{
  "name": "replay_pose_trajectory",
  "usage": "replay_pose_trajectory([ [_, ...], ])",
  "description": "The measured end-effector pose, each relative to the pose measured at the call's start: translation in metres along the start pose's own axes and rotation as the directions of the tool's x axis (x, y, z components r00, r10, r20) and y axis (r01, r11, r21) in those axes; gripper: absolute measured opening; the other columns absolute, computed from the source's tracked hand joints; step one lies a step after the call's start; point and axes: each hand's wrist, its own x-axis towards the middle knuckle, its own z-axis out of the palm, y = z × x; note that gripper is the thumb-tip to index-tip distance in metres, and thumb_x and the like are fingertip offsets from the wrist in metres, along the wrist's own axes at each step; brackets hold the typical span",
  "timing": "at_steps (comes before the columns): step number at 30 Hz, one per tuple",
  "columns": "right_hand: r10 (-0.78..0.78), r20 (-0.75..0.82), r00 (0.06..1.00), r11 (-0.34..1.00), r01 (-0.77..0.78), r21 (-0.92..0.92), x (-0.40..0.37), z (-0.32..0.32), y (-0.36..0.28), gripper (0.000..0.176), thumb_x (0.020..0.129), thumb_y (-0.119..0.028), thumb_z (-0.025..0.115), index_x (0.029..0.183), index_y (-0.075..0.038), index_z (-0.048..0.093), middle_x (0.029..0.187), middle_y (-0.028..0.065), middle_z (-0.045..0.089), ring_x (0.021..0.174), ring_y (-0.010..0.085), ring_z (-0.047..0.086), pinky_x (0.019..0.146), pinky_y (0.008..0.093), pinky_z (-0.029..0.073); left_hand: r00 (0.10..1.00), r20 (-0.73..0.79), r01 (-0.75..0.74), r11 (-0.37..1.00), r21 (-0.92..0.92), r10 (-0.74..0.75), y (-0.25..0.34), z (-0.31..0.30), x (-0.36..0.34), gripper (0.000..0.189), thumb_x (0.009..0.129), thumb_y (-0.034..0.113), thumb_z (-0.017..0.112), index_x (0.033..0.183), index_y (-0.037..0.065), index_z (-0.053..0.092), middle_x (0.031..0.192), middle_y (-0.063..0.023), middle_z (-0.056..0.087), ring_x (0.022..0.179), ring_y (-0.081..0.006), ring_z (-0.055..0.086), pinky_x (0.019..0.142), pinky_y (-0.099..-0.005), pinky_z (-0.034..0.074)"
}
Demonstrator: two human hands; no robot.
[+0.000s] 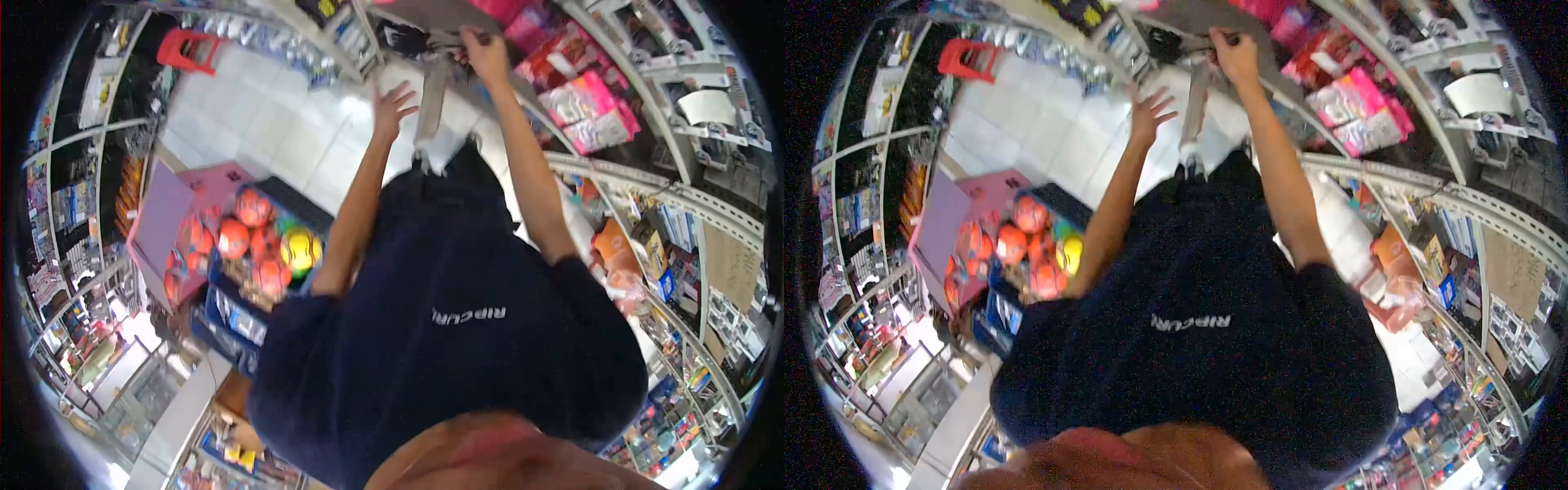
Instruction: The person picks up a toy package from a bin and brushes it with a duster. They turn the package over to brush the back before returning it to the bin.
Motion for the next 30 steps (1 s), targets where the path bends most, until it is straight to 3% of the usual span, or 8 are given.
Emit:
replay_pose_trajectory([
  [3,0.286,0.037,0.958,0.858,-0.239,-0.455,-0.063,-0.026,0.132,0.043,0.074,-0.039,0.062,0.087,0.003,0.059,0.069,0.0138,0.062,0.056,0.0248,0.060,0.055,0.0345,0.047,0.937,-0.257,0.346,0.518,0.782,-0.237,-0.071,-0.061,-0.020,0.066,0.085,0.013,0.045,0.139,0.014,0.008,0.113,-0.0215,0.052,0.089,-0.0196,0.058,0.062,-0.0321,0.049],
  [4,-0.030,-0.181,0.983,0.979,-0.008,-0.205,-0.096,-0.039,0.160,0.029,0.078,-0.027,0.058,0.090,-0.001,0.060,0.071,0.0127,0.063,0.056,0.0222,0.061,0.052,0.0349,0.047,0.877,-0.325,0.479,0.700,0.530,-0.355,-0.094,-0.076,-0.034,0.067,0.085,0.013,0.044,0.140,0.013,0.005,0.111,-0.0239,0.053,0.094,-0.0215,0.057,0.070,-0.0300,0.048],
  [7,0.682,-0.186,0.708,0.696,-0.706,-0.131,-0.168,-0.098,0.183,0.032,0.080,-0.026,0.055,0.081,0.006,0.056,0.064,0.0147,0.060,0.042,0.0189,0.055,0.042,0.0292,0.049,0.874,-0.360,0.473,0.745,0.471,-0.328,-0.148,-0.130,-0.102,0.068,0.083,0.017,0.045,0.139,0.012,0.008,0.110,-0.0271,0.053,0.102,-0.0298,0.054,0.082,-0.0330,0.045],
  [9,0.801,-0.193,0.567,0.588,-0.805,0.074,-0.194,-0.115,0.228,0.030,0.081,-0.025,0.055,0.079,0.005,0.055,0.064,0.0148,0.060,0.043,0.0197,0.056,0.042,0.0299,0.051,0.775,-0.527,0.611,0.200,0.766,-0.350,-0.139,-0.136,-0.125,0.068,0.081,0.023,0.048,0.139,0.012,0.013,0.113,-0.0304,0.050,0.107,-0.0371,0.049,0.090,-0.0368,0.040],
  [18,0.743,-0.253,0.619,0.650,-0.758,0.054,-0.203,-0.128,0.271,0.029,0.083,-0.032,0.055,0.087,-0.003,0.055,0.071,0.0079,0.058,0.051,0.0193,0.058,0.043,0.0280,0.048,0.557,-0.718,0.831,0.270,0.487,-0.418,-0.223,-0.244,-0.137,0.054,0.077,0.028,0.050,0.127,0.008,0.040,0.113,-0.0280,0.050,0.108,-0.0381,0.049,0.092,-0.0394,0.039],
  [24,0.887,-0.130,0.443,0.405,-0.882,-0.239,-0.269,-0.200,0.326,0.030,0.087,-0.031,0.051,0.096,-0.003,0.056,0.077,0.0031,0.056,0.058,0.0106,0.053,0.045,0.0228,0.042,0.438,-0.834,0.795,0.578,0.183,-0.337,-0.358,-0.373,-0.058,0.033,0.077,0.016,0.052,0.107,0.004,0.055,0.082,-0.0114,0.065,0.062,-0.0183,0.062,0.049,-0.0342,0.048],
  [26,0.914,0.040,0.404,0.392,-0.850,-0.351,-0.317,-0.261,0.360,0.029,0.088,-0.029,0.049,0.099,-0.003,0.055,0.078,0.0019,0.054,0.057,0.0092,0.050,0.044,0.0228,0.039,0.480,-0.876,0.847,0.288,0.447,-0.051,-0.402,-0.422,-0.033,0.044,0.072,0.028,0.064,0.106,0.001,0.055,0.090,-0.0182,0.063,0.085,-0.0291,0.061,0.073,-0.0372,0.047],
  [30,0.957,-0.224,0.182,0.077,-0.908,-0.412,-0.312,-0.242,0.355,0.030,0.089,-0.030,0.048,0.099,-0.002,0.055,0.078,0.0020,0.054,0.057,0.0095,0.050,0.044,0.0229,0.039,0.149,-0.975,0.686,0.727,-0.020,-0.167,-0.454,-0.501,0.020,0.086,0.068,0.045,0.070,0.130,0.001,0.029,0.117,-0.0207,0.049,0.107,-0.0327,0.048,0.083,-0.0489,0.040],
])
